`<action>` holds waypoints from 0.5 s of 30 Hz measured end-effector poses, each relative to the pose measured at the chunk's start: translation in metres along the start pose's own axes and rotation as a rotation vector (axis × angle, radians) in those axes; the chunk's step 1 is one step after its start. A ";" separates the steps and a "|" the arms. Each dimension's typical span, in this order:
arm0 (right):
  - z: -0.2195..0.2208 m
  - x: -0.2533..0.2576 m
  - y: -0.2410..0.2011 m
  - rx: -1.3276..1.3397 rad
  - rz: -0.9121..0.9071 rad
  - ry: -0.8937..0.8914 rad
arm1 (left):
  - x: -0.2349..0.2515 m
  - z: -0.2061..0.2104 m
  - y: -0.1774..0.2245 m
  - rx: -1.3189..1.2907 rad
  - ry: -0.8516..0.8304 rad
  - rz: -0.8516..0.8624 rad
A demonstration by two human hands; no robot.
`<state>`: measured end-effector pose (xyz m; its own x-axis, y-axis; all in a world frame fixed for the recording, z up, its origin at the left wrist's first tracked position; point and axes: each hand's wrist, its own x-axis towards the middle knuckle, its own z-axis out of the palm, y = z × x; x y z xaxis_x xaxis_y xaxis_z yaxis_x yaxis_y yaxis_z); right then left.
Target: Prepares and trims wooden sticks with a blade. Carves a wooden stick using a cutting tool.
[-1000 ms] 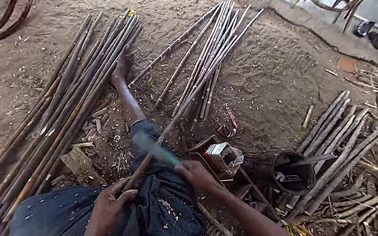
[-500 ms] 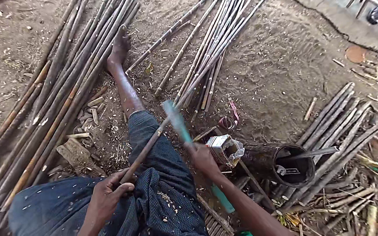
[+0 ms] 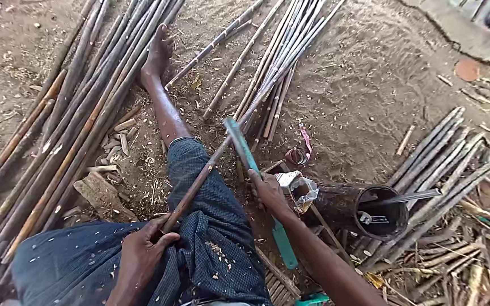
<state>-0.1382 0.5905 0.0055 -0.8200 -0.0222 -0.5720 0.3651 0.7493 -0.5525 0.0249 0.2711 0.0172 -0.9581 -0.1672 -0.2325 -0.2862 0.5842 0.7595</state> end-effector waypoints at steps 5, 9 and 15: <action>-0.006 -0.026 -0.019 -0.216 -0.165 -0.188 | -0.010 0.000 -0.005 0.151 0.120 0.093; -0.010 -0.008 -0.011 -0.081 -0.011 -0.006 | -0.011 0.009 -0.005 0.353 0.193 0.218; -0.021 0.004 -0.002 -0.019 -0.008 -0.034 | -0.014 0.014 -0.010 0.544 0.332 0.420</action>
<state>-0.1517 0.6030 0.0169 -0.8073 -0.0502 -0.5880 0.3498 0.7618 -0.5453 0.0415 0.2788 0.0048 -0.9625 -0.0240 0.2702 0.0656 0.9459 0.3176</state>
